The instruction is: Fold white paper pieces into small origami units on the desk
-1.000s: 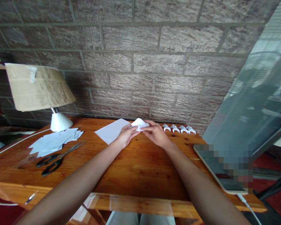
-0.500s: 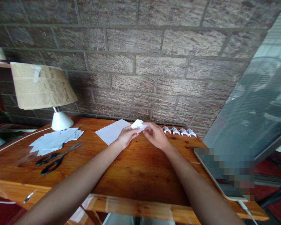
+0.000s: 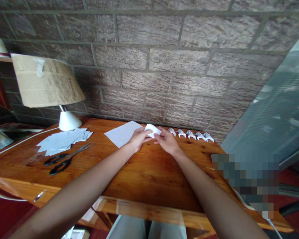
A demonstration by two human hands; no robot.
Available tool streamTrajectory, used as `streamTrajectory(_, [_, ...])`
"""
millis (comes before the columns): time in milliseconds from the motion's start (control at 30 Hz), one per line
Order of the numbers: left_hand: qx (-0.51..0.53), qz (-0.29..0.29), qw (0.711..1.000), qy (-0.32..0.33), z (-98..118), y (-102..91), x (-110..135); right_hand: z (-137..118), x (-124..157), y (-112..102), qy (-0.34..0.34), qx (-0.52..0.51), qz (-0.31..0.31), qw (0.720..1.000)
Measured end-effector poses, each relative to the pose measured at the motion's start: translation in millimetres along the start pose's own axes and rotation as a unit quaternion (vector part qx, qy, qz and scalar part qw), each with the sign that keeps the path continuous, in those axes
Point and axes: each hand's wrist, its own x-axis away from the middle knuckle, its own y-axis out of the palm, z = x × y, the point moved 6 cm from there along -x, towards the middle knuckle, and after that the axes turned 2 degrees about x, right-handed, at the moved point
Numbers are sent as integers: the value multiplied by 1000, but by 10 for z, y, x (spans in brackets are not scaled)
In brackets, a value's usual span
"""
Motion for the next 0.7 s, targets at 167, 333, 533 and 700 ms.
streamTrajectory(167, [-33,-5,999,17,39,1,-16,-10,-15,-51,29,-29,-10,999])
streamTrajectory(333, [-32,-23,999,13,37,15,-3,-34,-11,-82,59,-46,7,997])
streamTrajectory(533, [-34,-22,999,-8,-3,-7,-12,-42,-17,-94,52,-30,10,998])
streamTrajectory(700, [-55,-20,998,-12,-14,-16,-14,-51,-18,-100,48,-9,14,999])
